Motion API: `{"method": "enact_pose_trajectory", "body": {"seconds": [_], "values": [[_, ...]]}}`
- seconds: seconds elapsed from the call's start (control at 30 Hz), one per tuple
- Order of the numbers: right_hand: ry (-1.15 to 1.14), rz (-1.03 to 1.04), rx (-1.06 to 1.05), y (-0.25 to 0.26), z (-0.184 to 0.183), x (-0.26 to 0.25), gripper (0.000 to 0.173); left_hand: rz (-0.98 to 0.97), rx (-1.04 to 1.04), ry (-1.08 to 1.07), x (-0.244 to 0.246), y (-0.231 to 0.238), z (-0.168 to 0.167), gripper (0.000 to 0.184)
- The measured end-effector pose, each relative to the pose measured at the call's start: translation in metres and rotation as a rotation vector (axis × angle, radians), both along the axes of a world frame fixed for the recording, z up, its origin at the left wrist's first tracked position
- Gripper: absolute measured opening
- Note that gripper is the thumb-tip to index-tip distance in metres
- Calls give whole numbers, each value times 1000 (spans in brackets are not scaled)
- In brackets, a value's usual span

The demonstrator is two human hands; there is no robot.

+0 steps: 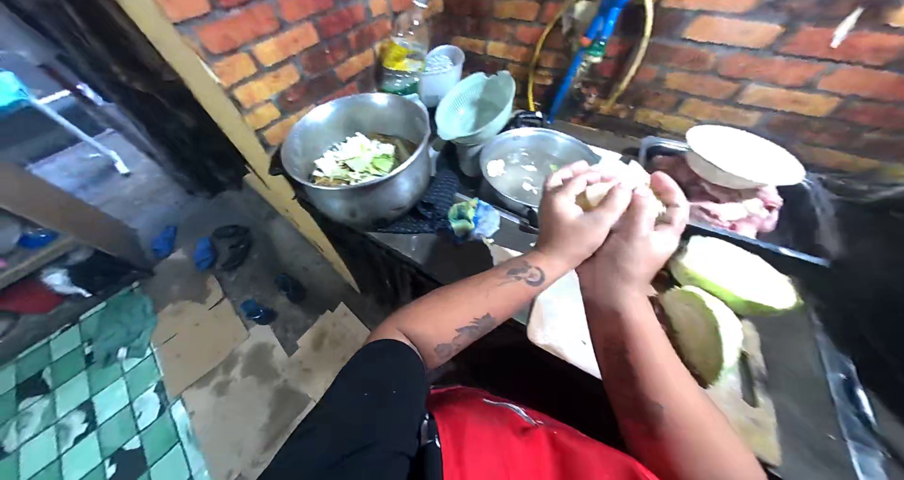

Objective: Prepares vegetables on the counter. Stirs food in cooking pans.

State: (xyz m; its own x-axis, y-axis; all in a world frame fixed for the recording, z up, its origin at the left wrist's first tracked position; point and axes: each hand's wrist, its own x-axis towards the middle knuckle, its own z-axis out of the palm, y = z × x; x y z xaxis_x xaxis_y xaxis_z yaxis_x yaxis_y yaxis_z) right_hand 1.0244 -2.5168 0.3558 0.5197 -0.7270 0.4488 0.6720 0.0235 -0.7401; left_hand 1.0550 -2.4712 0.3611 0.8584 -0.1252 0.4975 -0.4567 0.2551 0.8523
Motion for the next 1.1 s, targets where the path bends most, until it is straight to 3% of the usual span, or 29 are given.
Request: {"method": "enact_pose_trajectory", "body": {"seconds": [0.2, 0.37, 0.5, 0.6, 0.73, 0.87, 0.93, 1.1], "values": [[-37, 182, -109, 122, 55, 126, 41, 196, 24, -21, 114, 134, 50, 32], [236, 199, -335, 209, 72, 235, 39, 355, 195, 82, 215, 241, 65, 35], [463, 138, -625, 238, 68, 288, 36, 319, 326, 186, 270, 299, 58, 41], [616, 163, -805, 240, 68, 308, 38, 293, 416, 200, 296, 327, 53, 57], [751, 263, -1018, 231, 69, 316, 36, 85, 764, 129, 307, 359, 62, 39], [869, 331, -1157, 222, 75, 309, 31, -2, 1105, 9, 306, 374, 73, 45], [899, 263, -1229, 222, 78, 303, 28, -60, 1158, -70, 311, 381, 73, 24], [931, 86, -1344, 230, 82, 291, 27, -118, 1183, -104, 314, 388, 76, 25]]}}
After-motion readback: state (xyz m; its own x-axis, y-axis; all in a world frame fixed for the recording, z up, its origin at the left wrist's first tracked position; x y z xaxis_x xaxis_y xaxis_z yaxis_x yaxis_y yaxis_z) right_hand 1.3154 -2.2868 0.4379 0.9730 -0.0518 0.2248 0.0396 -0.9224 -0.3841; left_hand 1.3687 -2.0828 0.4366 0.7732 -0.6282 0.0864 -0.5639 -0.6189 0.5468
